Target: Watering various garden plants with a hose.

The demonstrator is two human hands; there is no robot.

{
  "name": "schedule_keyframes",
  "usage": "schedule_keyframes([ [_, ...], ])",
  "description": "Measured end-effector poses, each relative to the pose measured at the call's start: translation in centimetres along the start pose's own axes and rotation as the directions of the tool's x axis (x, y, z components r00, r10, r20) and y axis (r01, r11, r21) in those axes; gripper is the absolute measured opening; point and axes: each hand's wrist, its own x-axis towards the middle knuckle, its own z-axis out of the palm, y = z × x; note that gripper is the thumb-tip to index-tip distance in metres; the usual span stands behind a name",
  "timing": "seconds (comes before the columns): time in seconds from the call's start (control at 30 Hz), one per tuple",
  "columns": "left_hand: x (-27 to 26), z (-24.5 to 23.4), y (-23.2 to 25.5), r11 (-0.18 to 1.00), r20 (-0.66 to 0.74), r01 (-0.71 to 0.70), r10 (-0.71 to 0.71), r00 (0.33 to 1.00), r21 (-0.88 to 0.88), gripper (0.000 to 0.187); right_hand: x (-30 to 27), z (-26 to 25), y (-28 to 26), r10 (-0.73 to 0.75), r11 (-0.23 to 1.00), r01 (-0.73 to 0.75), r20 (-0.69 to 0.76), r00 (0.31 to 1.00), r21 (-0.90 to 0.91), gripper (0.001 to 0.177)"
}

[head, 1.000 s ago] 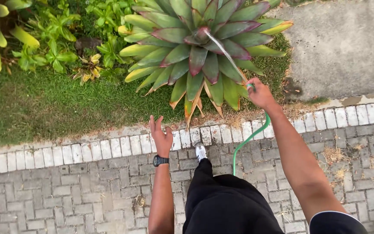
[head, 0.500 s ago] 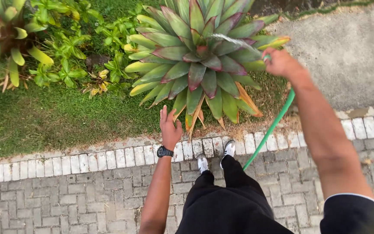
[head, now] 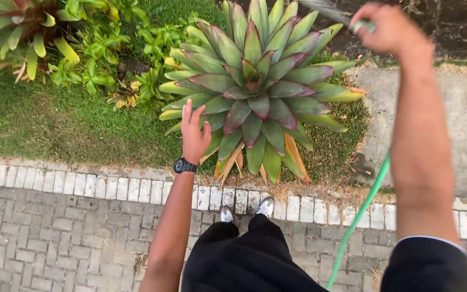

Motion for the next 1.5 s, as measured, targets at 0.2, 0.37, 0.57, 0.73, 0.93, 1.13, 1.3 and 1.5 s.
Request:
schedule_keyframes([
  [0.2,-3.4,2.5,-3.4,0.999,0.102,0.034,-0.038,0.994,0.035,0.048,-8.4,21.8,1.0,0.220,0.905,-0.300,0.272,0.937,0.301,0.025],
  [0.37,-7.5,2.5,-9.6,0.998,0.180,0.064,-0.068,0.981,0.027,0.048,-16.8,31.0,-3.3,0.279,0.848,-0.342,0.209,0.937,0.404,0.017],
  [0.57,-8.5,-1.5,-13.2,0.991,0.235,0.079,-0.050,0.971,-0.113,0.046,-19.4,29.7,-13.1,0.511,0.740,-0.498,0.104,0.853,0.452,0.020],
  [0.73,-9.6,-7.2,-16.8,0.945,0.337,0.235,-0.150,0.930,-0.228,0.043,-20.7,31.5,-21.5,0.566,0.747,-0.525,0.024,0.824,0.408,0.022],
  [0.93,-12.8,-11.5,-23.1,0.937,0.310,0.238,-0.153,0.938,-0.257,0.044,-23.5,34.2,-28.4,0.573,0.780,-0.495,-0.119,0.811,0.383,0.024],
  [1.13,-13.9,-14.5,-20.5,0.778,0.450,0.589,-0.456,0.768,-0.217,0.044,-25.6,32.6,-32.5,0.619,0.754,-0.542,-0.123,0.776,0.371,0.021],
  [1.3,-19.2,-11.2,-24.5,0.939,0.282,0.214,-0.136,0.950,-0.269,0.044,-28.4,32.7,-33.8,0.564,0.773,-0.456,-0.149,0.812,0.440,0.018],
  [1.5,-22.2,-11.9,-23.3,0.960,0.310,0.209,-0.145,0.940,-0.185,0.044,-32.6,33.4,-37.4,0.733,0.616,-0.692,0.048,0.679,0.377,0.019],
])
